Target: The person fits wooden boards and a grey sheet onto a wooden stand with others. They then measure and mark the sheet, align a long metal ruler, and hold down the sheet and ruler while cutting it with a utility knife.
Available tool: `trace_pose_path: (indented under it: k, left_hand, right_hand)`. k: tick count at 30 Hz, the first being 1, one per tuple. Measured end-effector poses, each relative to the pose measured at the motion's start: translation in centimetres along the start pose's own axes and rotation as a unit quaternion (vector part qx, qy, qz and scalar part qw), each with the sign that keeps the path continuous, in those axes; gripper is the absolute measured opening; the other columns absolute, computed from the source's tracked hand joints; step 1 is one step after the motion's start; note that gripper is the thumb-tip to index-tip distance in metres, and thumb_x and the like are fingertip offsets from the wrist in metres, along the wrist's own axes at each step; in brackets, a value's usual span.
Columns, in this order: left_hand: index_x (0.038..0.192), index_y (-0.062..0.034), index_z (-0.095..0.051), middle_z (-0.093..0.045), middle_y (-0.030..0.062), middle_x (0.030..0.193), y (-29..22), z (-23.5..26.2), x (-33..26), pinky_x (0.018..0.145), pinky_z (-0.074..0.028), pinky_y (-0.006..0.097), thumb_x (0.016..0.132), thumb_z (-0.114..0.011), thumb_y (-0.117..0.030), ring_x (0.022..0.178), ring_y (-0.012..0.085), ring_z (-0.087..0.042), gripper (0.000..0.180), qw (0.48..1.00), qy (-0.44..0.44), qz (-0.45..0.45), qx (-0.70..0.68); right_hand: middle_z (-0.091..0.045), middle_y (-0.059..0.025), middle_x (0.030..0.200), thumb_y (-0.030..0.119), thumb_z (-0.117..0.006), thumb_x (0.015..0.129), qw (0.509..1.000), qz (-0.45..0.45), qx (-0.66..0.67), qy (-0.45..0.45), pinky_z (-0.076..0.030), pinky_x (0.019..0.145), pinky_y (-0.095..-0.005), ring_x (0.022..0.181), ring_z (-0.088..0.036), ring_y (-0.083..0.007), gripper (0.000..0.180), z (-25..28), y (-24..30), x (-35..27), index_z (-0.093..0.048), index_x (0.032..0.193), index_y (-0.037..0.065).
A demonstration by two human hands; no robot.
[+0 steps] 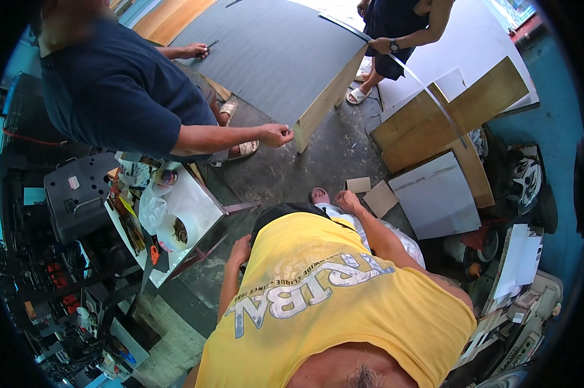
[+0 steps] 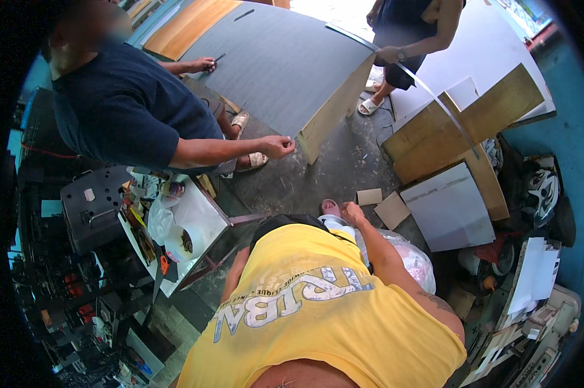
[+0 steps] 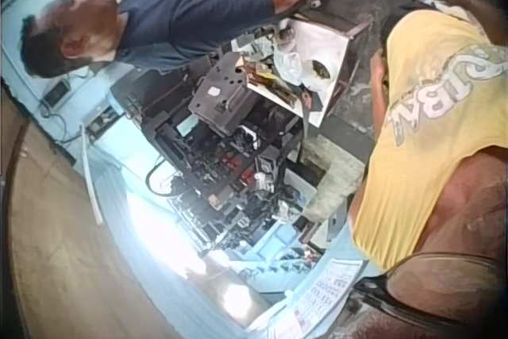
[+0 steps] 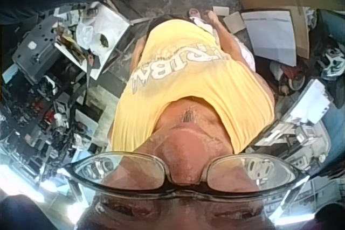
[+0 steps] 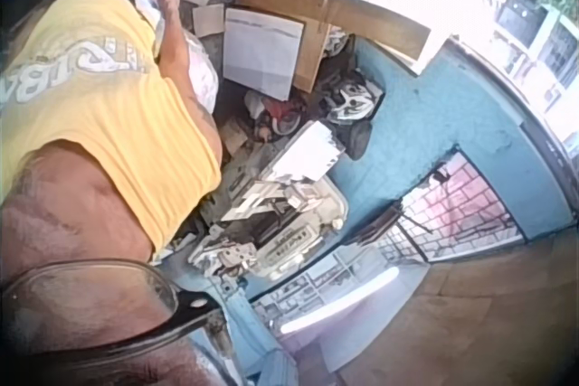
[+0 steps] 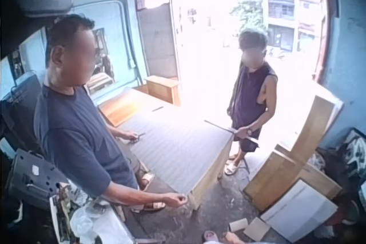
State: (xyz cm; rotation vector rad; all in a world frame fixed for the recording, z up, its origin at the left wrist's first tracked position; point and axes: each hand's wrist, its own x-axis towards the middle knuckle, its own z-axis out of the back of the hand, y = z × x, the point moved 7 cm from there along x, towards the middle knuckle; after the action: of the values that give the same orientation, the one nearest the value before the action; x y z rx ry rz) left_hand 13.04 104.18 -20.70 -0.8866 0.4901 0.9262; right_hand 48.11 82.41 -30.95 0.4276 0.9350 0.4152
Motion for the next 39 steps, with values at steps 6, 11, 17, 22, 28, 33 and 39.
trace_pose_path:
  k: [6, 11, 17, 22, 28, 33, 39]
  left_hand:
    - [0.112, -0.0015, -0.051, -0.052, 0.0222, 0.113, 0.4, -0.4, 0.4, 0.089, -0.040, 0.041, 0.078, -0.049, -0.009, 0.106, 0.0364, -0.048, 0.035, 1.000, 0.007, -0.003, 0.000]
    - [0.113, -0.0015, -0.051, -0.052, 0.0222, 0.113, 0.7, -0.5, 0.4, 0.089, -0.039, 0.041, 0.078, -0.048, -0.008, 0.107, 0.0360, -0.048, 0.036, 1.000, 0.004, 0.000, 0.005]
    - [0.114, -0.0009, -0.051, -0.052, 0.0221, 0.113, 0.4, -0.2, 0.1, 0.090, -0.039, 0.040, 0.077, -0.047, -0.007, 0.107, 0.0358, -0.048, 0.037, 0.999, -0.018, -0.020, -0.029]
    - [0.114, -0.0008, -0.051, -0.052, 0.0220, 0.112, 0.7, -0.3, 0.3, 0.089, -0.040, 0.041, 0.077, -0.049, -0.008, 0.106, 0.0358, -0.049, 0.038, 1.000, 0.000, 0.004, -0.010]
    - [0.113, -0.0019, -0.052, -0.053, 0.0216, 0.111, -0.2, 0.3, -0.2, 0.088, -0.040, 0.041, 0.077, -0.052, -0.010, 0.104, 0.0361, -0.050, 0.037, 1.000, -0.001, 0.005, -0.005]
    - [0.112, -0.0022, -0.052, -0.054, 0.0216, 0.110, -1.1, 0.8, -0.9, 0.087, -0.041, 0.041, 0.077, -0.053, -0.013, 0.104, 0.0361, -0.050, 0.037, 1.000, -0.017, -0.003, -0.004]
    - [0.113, -0.0019, -0.052, -0.053, 0.0215, 0.112, 0.0, -0.1, 0.3, 0.088, -0.040, 0.040, 0.077, -0.055, -0.016, 0.105, 0.0358, -0.049, 0.039, 1.000, 0.003, -0.007, -0.010]
  right_hand:
    - [-0.064, -0.0142, 0.092, 0.013, -0.053, 0.068, 1.000, 0.007, -0.006, 0.005, -0.046, 0.079, -0.0329, 0.088, -0.060, -0.0270, 0.028, -0.1, -0.1, 0.3, -0.065, 0.092, 0.006]
    - [-0.064, -0.0147, 0.089, 0.013, -0.053, 0.068, 1.000, 0.013, -0.021, -0.004, -0.047, 0.076, -0.0338, 0.085, -0.061, -0.0278, 0.027, -0.2, -0.2, 0.7, -0.065, 0.091, 0.006]
    - [-0.064, -0.0154, 0.084, 0.013, -0.049, 0.068, 0.999, 0.045, -0.016, -0.019, -0.048, 0.072, -0.0346, 0.080, -0.062, -0.0286, 0.027, -0.1, 0.1, 1.0, -0.065, 0.089, 0.006]
    - [-0.064, -0.0156, 0.086, 0.013, -0.049, 0.068, 0.999, 0.023, -0.028, -0.020, -0.049, 0.073, -0.0347, 0.080, -0.062, -0.0291, 0.028, -0.1, -0.2, 1.2, -0.065, 0.090, 0.007]
    - [-0.064, -0.0162, 0.088, 0.012, -0.050, 0.068, 0.998, 0.044, -0.029, -0.018, -0.049, 0.074, -0.0346, 0.081, -0.062, -0.0294, 0.028, 0.1, 0.3, 1.0, -0.066, 0.091, 0.008]
    - [-0.063, -0.0166, 0.090, 0.015, -0.052, 0.067, 0.999, 0.040, -0.020, -0.008, -0.048, 0.077, -0.0351, 0.084, -0.061, -0.0305, 0.028, -0.1, 0.4, 0.9, -0.066, 0.091, 0.009]
    - [-0.063, -0.0167, 0.091, 0.017, -0.053, 0.067, 0.998, 0.040, -0.054, -0.007, -0.047, 0.079, -0.0359, 0.087, -0.060, -0.0311, 0.029, -0.5, -0.1, 1.2, -0.066, 0.092, 0.011]
